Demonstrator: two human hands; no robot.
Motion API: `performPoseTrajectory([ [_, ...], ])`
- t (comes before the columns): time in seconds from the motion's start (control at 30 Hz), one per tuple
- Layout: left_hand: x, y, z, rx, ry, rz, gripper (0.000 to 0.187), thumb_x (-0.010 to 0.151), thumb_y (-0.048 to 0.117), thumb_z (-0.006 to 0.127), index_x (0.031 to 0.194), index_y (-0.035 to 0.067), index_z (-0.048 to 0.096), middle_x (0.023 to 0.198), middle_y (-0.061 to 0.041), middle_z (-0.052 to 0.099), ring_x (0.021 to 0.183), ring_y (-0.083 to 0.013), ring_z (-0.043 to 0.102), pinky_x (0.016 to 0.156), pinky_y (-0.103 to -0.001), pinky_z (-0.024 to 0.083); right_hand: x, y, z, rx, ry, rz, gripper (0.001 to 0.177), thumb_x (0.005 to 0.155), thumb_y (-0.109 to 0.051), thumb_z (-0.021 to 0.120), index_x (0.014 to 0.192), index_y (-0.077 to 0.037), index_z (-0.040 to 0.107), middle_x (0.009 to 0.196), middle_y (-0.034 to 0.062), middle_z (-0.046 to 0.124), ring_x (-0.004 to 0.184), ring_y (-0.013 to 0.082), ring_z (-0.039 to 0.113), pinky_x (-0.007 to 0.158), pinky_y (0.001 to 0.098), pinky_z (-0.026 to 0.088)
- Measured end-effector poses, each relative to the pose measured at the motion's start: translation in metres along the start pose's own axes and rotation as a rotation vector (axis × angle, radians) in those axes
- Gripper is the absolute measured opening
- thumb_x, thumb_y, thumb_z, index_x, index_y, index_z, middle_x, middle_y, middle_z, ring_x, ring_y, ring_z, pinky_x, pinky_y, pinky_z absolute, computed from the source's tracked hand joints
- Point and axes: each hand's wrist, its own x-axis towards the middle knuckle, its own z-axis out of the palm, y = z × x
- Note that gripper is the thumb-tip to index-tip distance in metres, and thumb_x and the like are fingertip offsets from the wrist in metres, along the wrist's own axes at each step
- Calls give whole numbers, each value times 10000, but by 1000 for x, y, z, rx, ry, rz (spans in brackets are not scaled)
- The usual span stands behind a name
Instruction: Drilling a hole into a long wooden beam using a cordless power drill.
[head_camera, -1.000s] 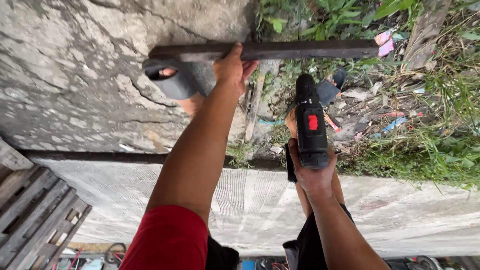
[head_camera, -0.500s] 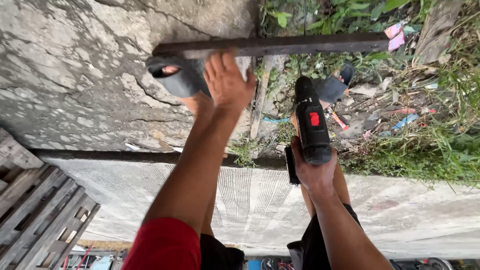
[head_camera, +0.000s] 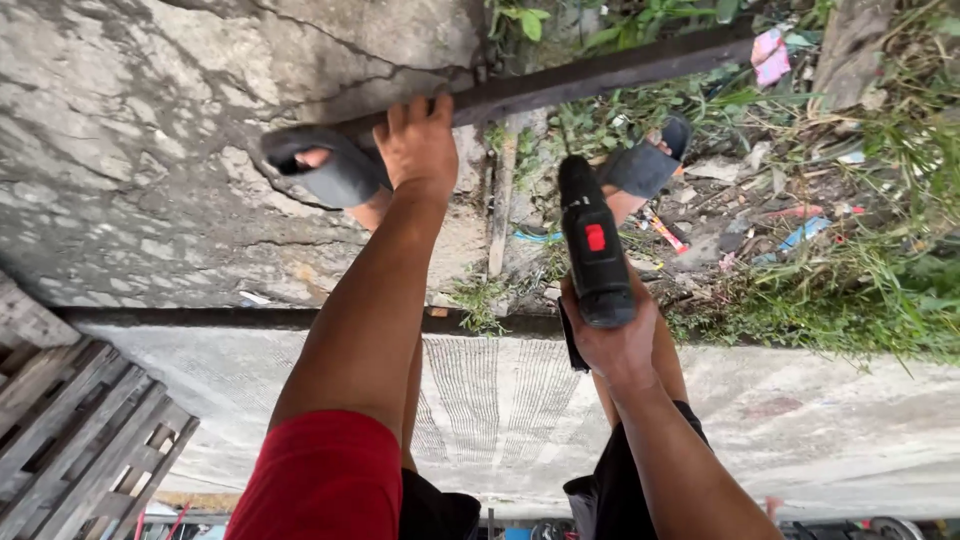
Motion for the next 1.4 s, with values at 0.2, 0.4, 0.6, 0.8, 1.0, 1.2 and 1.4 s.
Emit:
performPoseTrajectory([
  [0.2, -13, 13, -26, -83, -6, -44, 411, 858, 184, 663, 1266, 138, 638, 1227, -122, 638, 1186, -348, 568, 948, -553, 467, -2, 13, 1, -37, -52, 89, 194, 869, -137, 804, 957, 5, 704, 809, 62, 732, 721, 140, 698, 654, 312, 530],
  [0.4, -92, 85, -66, -1003, -334, -518, 572, 1011, 341, 618, 1474, 35, 479, 1402, -192, 582, 1260, -312, 602, 1032, -411, 510, 7, -4, -6, 13, -79, 274, 210, 880, -196, 787, 892, 0, 713, 755, 74, 733, 652, 135, 686, 596, 329, 528],
  [0.6, -164, 125, -131, -1687, -455, -759, 538, 956, 365, 656, 1382, 39, 619, 1283, -132, 712, 1202, -243, 638, 1034, -354, 461, 24, -38, -18, -203, -79, 106, 292, 859, -246, 795, 931, 20, 700, 775, 158, 728, 691, 262, 721, 628, 389, 548],
  [0.8, -188, 112, -212, -1987, -592, -956, 648, 892, 394, 674, 1454, 94, 555, 1331, -74, 647, 1256, -219, 566, 998, -402, 412, 24, -49, -20, -298, -125, 135, 316, 863, -290, 780, 939, 7, 706, 786, 188, 735, 738, 302, 754, 666, 404, 576],
  [1.0, -170, 117, -169, -1948, -507, -710, 818, 869, 399, 744, 1559, 103, 420, 1398, -112, 587, 1296, -217, 557, 1064, -379, 428, 29, -33, -8, -143, -117, 171, 317, 855, -275, 767, 1047, -26, 726, 896, 135, 768, 805, 214, 741, 686, 371, 584],
  [1.2, -139, 132, -176, -2019, -443, -535, 953, 828, 364, 814, 1603, 93, 331, 1321, -152, 632, 1209, -245, 619, 1031, -359, 495, 42, -17, -5, -115, -164, 192, 327, 878, -282, 736, 1124, -68, 718, 980, 76, 774, 869, 155, 731, 739, 341, 578],
  [1.4, -133, 129, -181, -2022, -451, -489, 978, 830, 353, 810, 1635, 124, 305, 1294, -141, 651, 1194, -234, 626, 1036, -357, 492, 47, -30, -6, -256, -180, 111, 322, 856, -275, 746, 1108, -75, 724, 955, 103, 767, 856, 214, 749, 738, 368, 573],
])
